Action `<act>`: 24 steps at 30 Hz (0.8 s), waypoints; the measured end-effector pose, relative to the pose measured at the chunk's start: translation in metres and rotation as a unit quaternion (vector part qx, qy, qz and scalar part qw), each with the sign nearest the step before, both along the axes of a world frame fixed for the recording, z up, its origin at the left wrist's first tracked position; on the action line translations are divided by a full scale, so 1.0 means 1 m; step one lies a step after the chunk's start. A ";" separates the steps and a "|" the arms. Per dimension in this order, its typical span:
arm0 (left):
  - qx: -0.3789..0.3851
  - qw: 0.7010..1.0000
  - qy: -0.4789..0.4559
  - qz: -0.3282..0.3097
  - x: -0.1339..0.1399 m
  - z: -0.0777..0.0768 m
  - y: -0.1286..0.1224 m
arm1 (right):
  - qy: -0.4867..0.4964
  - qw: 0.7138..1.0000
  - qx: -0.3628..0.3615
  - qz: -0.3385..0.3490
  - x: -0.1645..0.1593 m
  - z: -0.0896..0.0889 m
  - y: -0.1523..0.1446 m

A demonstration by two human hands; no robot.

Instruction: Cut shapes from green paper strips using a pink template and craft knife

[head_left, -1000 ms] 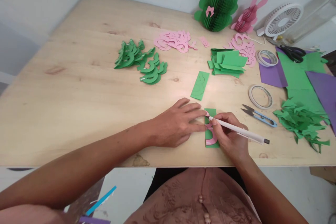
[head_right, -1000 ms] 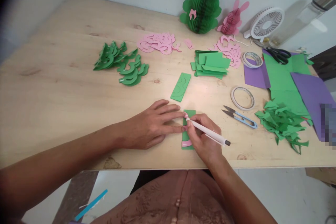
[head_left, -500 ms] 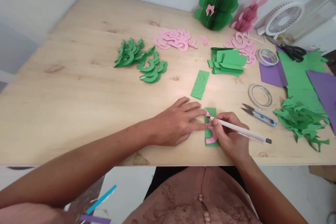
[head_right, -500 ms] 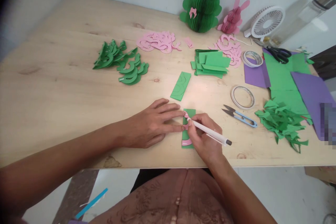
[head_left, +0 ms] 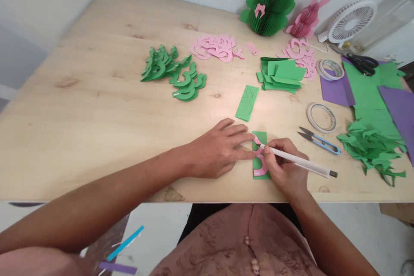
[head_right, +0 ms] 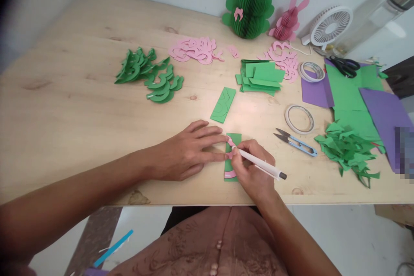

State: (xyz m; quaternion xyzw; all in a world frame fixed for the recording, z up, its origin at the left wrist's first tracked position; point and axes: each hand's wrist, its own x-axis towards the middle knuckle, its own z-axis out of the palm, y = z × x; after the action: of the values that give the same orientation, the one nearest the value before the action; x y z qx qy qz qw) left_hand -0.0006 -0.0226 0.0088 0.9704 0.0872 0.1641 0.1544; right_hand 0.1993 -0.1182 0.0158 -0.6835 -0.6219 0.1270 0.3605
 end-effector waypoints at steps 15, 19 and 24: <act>0.006 1.000 -0.001 -0.001 0.000 -0.001 0.000 | 0.022 1.000 -0.005 0.002 0.001 -0.001 0.000; 0.008 1.000 -0.002 0.001 0.000 -0.002 0.000 | 0.012 1.000 -0.005 0.009 0.000 0.000 0.001; 0.006 1.000 0.002 0.000 0.000 -0.002 0.000 | 0.006 1.000 0.003 0.014 0.000 -0.002 0.000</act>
State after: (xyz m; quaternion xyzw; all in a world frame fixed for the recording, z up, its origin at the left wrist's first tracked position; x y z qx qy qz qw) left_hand -0.0009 -0.0226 0.0073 0.9715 0.0867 0.1632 0.1481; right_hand 0.1994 -0.1186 0.0137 -0.6729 -0.6297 0.1344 0.3642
